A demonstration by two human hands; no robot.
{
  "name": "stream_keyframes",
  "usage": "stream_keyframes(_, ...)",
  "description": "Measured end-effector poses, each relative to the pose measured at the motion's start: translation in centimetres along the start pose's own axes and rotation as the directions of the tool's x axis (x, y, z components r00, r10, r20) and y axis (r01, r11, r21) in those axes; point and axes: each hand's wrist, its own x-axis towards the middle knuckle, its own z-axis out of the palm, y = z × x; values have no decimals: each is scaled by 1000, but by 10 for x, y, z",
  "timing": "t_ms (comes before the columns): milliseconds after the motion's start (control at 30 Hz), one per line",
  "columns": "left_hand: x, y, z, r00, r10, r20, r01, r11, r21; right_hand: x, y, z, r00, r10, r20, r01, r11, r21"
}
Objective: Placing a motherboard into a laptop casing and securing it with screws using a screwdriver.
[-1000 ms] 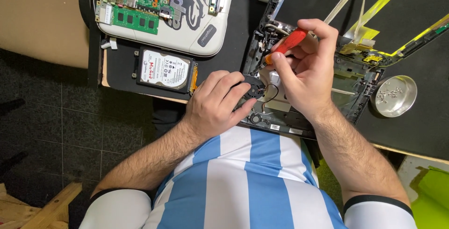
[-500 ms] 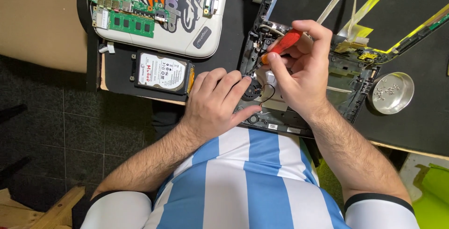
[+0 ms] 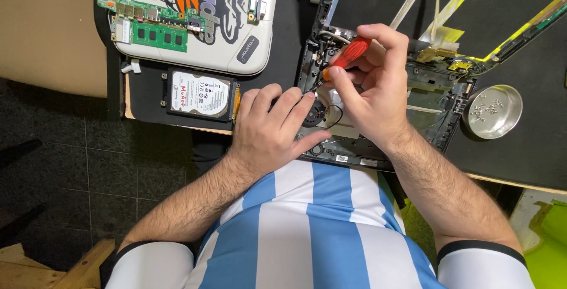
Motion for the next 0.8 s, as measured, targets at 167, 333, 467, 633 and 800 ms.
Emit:
stream_keyframes(167, 0, 1, 1, 1000, 1, -1, -2, 1000, -6, 0, -1, 0, 1000, 5, -4, -5, 1000, 8)
stream_keyframes(333, 1, 2, -1, 1000, 0, 7, 0, 1000, -4, 0, -3, 0, 1000, 11, 2, -11, 1000, 18)
stream_keyframes(467, 5, 4, -5, 999, -1, 33, 1, 1000, 23, 0, -5, -2, 1000, -18, -10, 18, 1000, 11)
stream_keyframes(633, 8, 6, -8, 998, 5, 55, -9, 996, 86, -4, -27, -23, 996, -84, -32, 85, 996, 15)
stream_keyframes(800, 6, 5, -5, 999, 9, 54, -13, 998, 66, -36, -29, -57, 962, -224, -156, 214, 974, -76)
